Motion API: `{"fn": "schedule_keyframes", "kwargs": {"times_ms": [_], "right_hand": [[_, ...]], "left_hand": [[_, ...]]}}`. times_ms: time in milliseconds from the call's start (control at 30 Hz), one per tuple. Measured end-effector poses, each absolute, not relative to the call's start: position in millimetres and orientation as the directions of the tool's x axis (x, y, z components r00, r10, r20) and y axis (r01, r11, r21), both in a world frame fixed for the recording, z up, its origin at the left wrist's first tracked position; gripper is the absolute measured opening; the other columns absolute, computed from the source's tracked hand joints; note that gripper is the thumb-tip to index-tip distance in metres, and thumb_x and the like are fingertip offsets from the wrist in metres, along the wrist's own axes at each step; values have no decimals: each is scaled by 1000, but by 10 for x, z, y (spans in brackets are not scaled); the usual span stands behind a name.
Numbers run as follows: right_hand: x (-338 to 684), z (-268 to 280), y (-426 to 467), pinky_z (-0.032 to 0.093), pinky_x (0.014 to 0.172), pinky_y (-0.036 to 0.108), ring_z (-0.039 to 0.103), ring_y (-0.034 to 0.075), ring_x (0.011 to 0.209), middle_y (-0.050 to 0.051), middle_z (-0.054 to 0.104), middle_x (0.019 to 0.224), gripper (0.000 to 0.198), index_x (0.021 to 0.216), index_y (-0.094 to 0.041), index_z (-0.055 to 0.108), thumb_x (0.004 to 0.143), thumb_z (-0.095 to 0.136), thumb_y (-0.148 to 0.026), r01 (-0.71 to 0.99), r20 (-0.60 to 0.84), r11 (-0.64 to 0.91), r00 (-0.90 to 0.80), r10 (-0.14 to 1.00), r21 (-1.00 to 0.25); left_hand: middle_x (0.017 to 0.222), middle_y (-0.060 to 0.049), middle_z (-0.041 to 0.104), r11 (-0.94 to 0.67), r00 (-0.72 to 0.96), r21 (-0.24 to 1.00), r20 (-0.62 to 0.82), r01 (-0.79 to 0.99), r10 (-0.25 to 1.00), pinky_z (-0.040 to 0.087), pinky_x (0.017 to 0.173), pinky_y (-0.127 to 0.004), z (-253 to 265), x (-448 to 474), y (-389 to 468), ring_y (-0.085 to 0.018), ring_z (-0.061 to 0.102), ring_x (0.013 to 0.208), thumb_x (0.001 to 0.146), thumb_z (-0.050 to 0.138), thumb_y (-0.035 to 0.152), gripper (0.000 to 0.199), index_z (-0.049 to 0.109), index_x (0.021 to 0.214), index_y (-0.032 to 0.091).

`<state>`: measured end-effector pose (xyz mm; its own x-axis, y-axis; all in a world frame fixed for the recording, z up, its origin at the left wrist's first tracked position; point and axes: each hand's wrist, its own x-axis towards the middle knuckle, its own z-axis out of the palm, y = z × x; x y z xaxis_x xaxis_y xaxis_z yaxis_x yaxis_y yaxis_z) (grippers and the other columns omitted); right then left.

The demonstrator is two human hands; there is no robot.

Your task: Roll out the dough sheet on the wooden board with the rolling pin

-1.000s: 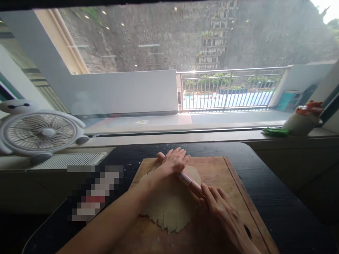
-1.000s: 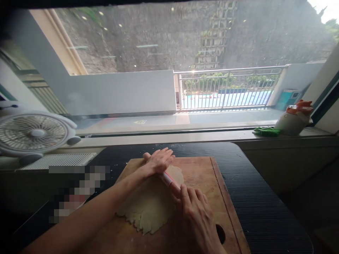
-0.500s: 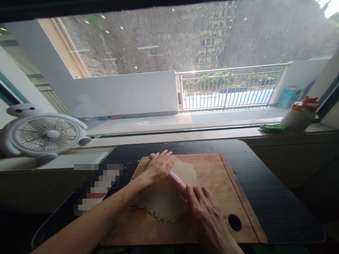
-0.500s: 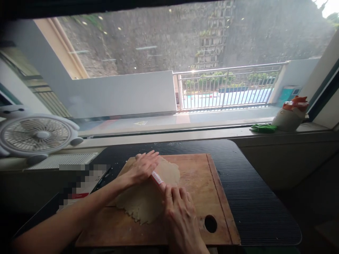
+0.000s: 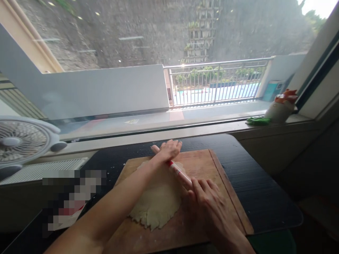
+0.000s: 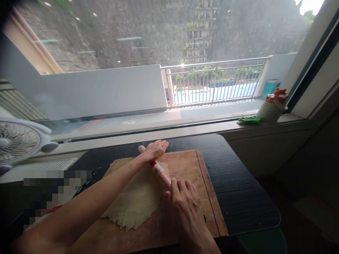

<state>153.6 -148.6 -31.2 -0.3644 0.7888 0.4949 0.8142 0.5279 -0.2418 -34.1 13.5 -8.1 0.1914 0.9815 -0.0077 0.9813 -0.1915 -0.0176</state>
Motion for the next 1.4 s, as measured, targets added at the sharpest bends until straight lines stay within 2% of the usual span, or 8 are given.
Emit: {"fn": "schedule_keyframes", "kwargs": {"times_ms": [233,300,467,567,767,967,1167,1400], "right_hand": [[1375,-260,-1701,42,68,33,49,20,79,7,54,85,30,116,-16,47,87,40,-21,776,534,597,-423,732,-204],[1304,-251,-1767,42,70,34,49,20,80,7,54,85,32,118,-15,46,86,41,-19,750,546,629,-445,710,-206],[1256,-292,-1799,42,71,33,50,19,80,6,54,86,31,116,-16,47,85,44,-20,714,554,655,-450,700,-248],[1336,-318,-1718,41,73,34,50,19,82,6,55,88,28,113,-17,49,87,43,-26,721,524,636,-442,728,-276],[1590,-284,-1537,40,71,32,51,19,81,6,56,87,25,106,-19,53,89,38,-30,778,480,564,-396,783,-277],[1709,-285,-1521,41,69,32,52,19,79,6,56,84,30,114,-19,50,89,37,-31,816,529,543,-378,760,-197],[1496,-250,-1696,43,66,32,50,19,78,6,54,85,32,118,-20,48,89,36,-24,758,559,627,-445,699,-181],[1198,-369,-1882,42,66,31,49,18,76,7,53,86,40,123,-20,46,85,37,-13,667,654,715,-447,610,-211]], "left_hand": [[135,-1,42,-164,163,-54,-25,985,986,21,102,-50,-58,-678,-294,-24,30,128,89,20,34,43,47,121,26],[132,-2,46,-143,143,-83,-13,986,990,20,103,-49,-67,-895,-564,-22,28,129,90,15,35,47,47,122,24],[139,-7,36,-140,152,-140,76,980,985,16,107,-41,-133,-1136,-910,-20,24,131,89,13,42,55,41,129,17],[140,-7,35,-148,151,-81,43,986,988,16,107,-41,-153,-993,-725,-21,24,131,89,10,44,58,36,132,15],[141,-4,32,-149,151,37,-74,988,986,20,103,-47,-141,-427,46,-23,25,130,87,9,53,59,37,129,23],[135,-10,41,-167,168,36,-30,985,985,15,104,-49,-152,-68,329,-23,27,128,87,13,52,58,42,125,18],[135,-2,42,-180,180,-15,-45,983,983,18,103,-48,-63,-554,-246,-22,29,128,89,22,37,43,49,119,26],[141,-3,33,-179,181,-86,12,980,983,16,106,-42,-31,-1277,-1067,-19,23,131,89,14,36,50,34,133,24]]}}
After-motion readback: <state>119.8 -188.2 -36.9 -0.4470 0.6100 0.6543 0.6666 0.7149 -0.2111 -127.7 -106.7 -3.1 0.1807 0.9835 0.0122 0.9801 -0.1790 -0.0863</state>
